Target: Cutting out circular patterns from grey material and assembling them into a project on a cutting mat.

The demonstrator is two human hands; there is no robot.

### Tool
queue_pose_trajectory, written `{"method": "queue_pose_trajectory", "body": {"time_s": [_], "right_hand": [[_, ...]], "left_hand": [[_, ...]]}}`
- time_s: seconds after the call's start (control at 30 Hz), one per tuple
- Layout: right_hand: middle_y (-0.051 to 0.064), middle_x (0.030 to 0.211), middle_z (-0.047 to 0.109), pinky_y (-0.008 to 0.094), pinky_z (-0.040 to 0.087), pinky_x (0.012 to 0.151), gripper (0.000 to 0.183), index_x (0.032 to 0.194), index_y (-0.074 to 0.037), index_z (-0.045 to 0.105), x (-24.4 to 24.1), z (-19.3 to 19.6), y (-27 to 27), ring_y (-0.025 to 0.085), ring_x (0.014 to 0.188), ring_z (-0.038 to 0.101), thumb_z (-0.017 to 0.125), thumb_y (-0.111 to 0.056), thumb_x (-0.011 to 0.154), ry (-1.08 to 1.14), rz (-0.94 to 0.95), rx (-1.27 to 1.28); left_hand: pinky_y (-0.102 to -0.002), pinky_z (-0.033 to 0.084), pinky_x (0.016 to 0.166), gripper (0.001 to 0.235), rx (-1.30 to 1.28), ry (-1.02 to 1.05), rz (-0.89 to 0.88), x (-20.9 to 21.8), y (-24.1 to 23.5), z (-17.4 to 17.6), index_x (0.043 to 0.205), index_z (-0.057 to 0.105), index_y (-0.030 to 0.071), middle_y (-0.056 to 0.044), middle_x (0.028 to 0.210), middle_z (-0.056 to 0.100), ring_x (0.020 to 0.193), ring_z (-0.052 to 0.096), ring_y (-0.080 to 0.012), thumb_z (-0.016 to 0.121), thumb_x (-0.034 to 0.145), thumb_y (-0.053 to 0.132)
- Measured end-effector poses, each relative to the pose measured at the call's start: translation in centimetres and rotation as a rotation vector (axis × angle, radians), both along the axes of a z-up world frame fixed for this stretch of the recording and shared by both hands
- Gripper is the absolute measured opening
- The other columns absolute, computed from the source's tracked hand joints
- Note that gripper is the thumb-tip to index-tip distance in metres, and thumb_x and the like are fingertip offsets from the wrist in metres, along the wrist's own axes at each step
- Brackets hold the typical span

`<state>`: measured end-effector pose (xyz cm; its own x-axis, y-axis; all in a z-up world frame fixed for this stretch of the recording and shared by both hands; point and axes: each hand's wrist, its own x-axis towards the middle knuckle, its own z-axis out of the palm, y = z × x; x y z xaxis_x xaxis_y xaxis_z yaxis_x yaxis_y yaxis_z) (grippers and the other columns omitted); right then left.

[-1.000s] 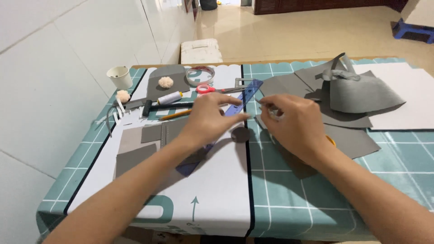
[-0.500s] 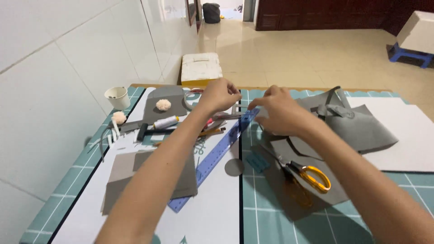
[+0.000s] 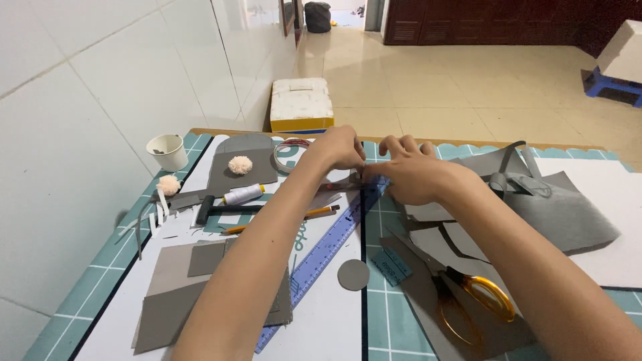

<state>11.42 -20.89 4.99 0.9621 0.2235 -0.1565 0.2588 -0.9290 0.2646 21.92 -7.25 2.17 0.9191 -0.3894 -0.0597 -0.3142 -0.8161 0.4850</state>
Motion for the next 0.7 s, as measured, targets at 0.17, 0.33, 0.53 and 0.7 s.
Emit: {"method": "queue_pose_trajectory", "body": {"time_s": [0.17, 0.33, 0.53, 0.7], "right_hand": [[0.006, 0.142, 0.042, 0.045, 0.038, 0.105, 0.053, 0.146, -0.042, 0.053, 0.1, -0.3, -0.1, 0.031, 0.138, 0.037, 0.064, -0.023, 0.098, 0.025, -0.006, -0.004], [0.007, 0.136, 0.045, 0.044, 0.041, 0.100, 0.054, 0.145, -0.041, 0.055, 0.6, -1.1, -0.1, 0.031, 0.133, 0.042, 0.067, -0.021, 0.097, -0.003, 0.030, -0.008], [0.007, 0.133, 0.048, 0.044, 0.043, 0.096, 0.054, 0.143, -0.040, 0.056, 1.1, -1.5, 0.1, 0.031, 0.131, 0.046, 0.070, -0.023, 0.094, -0.025, 0.066, -0.043], [0.008, 0.133, 0.049, 0.045, 0.043, 0.097, 0.052, 0.139, -0.039, 0.061, 0.7, -1.0, -0.1, 0.032, 0.131, 0.046, 0.072, -0.020, 0.092, -0.019, 0.080, -0.009]], "left_hand": [[-0.042, 0.061, 0.086, 0.022, -0.054, 0.029, 0.038, 1.3, 0.3, -0.8, 0.087, 0.084, 0.027, -0.002, 0.091, 0.080, 0.105, 0.074, -0.0297, 0.090, 0.067, 0.020], [-0.042, 0.061, 0.086, 0.021, -0.049, -0.015, 0.028, 0.2, 0.3, -0.2, 0.085, 0.084, 0.024, -0.007, 0.089, 0.079, 0.102, 0.075, -0.0331, 0.089, 0.067, 0.016], [-0.046, 0.062, 0.086, 0.015, 0.090, -0.110, -0.025, -0.6, -0.1, 1.2, 0.081, 0.084, 0.023, -0.011, 0.090, 0.079, 0.101, 0.075, -0.0351, 0.090, 0.069, 0.017], [-0.049, 0.062, 0.088, 0.031, 0.144, -0.194, -0.035, 0.5, -0.1, 0.6, 0.089, 0.083, 0.016, -0.015, 0.096, 0.077, 0.103, 0.074, -0.0380, 0.095, 0.061, 0.021]]}}
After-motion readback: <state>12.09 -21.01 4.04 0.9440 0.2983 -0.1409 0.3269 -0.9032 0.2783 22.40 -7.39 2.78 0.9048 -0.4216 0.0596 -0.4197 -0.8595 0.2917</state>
